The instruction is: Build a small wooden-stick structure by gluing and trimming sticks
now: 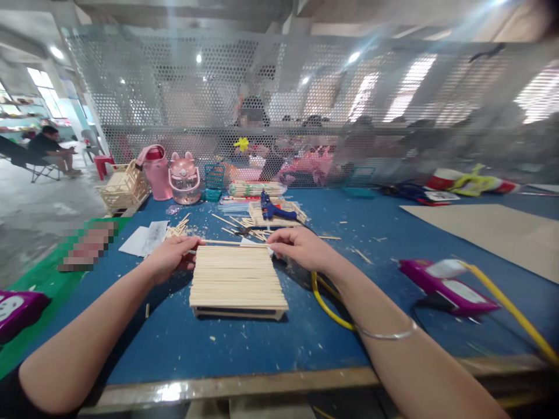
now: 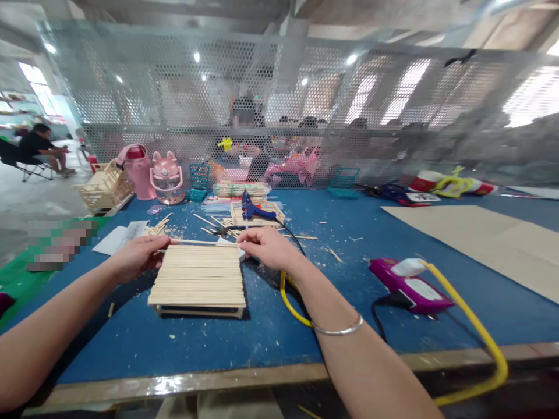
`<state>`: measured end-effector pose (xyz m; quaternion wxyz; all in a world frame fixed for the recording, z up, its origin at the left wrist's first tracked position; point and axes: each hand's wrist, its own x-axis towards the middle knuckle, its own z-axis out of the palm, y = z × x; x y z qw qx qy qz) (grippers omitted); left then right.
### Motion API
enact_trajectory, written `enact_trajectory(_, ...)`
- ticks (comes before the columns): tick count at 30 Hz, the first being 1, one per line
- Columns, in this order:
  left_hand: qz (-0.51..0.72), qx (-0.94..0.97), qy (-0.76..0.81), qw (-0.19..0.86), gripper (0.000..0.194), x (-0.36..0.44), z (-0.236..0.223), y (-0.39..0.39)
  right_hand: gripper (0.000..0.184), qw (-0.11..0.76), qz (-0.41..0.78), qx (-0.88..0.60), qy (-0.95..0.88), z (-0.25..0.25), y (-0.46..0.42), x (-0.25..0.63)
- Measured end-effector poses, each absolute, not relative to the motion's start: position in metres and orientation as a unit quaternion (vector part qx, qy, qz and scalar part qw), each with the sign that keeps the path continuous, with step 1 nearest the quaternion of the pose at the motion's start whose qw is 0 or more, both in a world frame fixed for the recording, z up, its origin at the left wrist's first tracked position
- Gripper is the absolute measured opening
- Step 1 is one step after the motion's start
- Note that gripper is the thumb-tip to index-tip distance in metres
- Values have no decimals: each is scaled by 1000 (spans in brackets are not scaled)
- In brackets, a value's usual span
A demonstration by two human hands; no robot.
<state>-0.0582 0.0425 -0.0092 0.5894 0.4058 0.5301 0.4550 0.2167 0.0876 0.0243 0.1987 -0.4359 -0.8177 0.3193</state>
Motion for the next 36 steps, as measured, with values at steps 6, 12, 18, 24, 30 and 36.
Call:
enact_trajectory(6,448,410,554,569,23,-56,-4,39,17,207,305,-442,-818,22,88,212)
enact_trajectory(12,457,422,568,540,23,-52,-5,38,18,197,310,-457,-810,21,88,211)
enact_trajectory(18,430,464,589,503,23,-56,-8,39,7,220,409,-459,-757,16,87,209)
enact_trajectory(24,419,491,609,460,30,-58,-9,36,9,226,415,-471,-745,19,83,204)
enact_trajectory(30,422,474,610,474,36,-56,-5,34,7,234,416,-472,-741,20,81,204)
enact_trajectory(36,419,472,597,495,37,-57,-7,35,9,245,404,-465,-749,16,82,203)
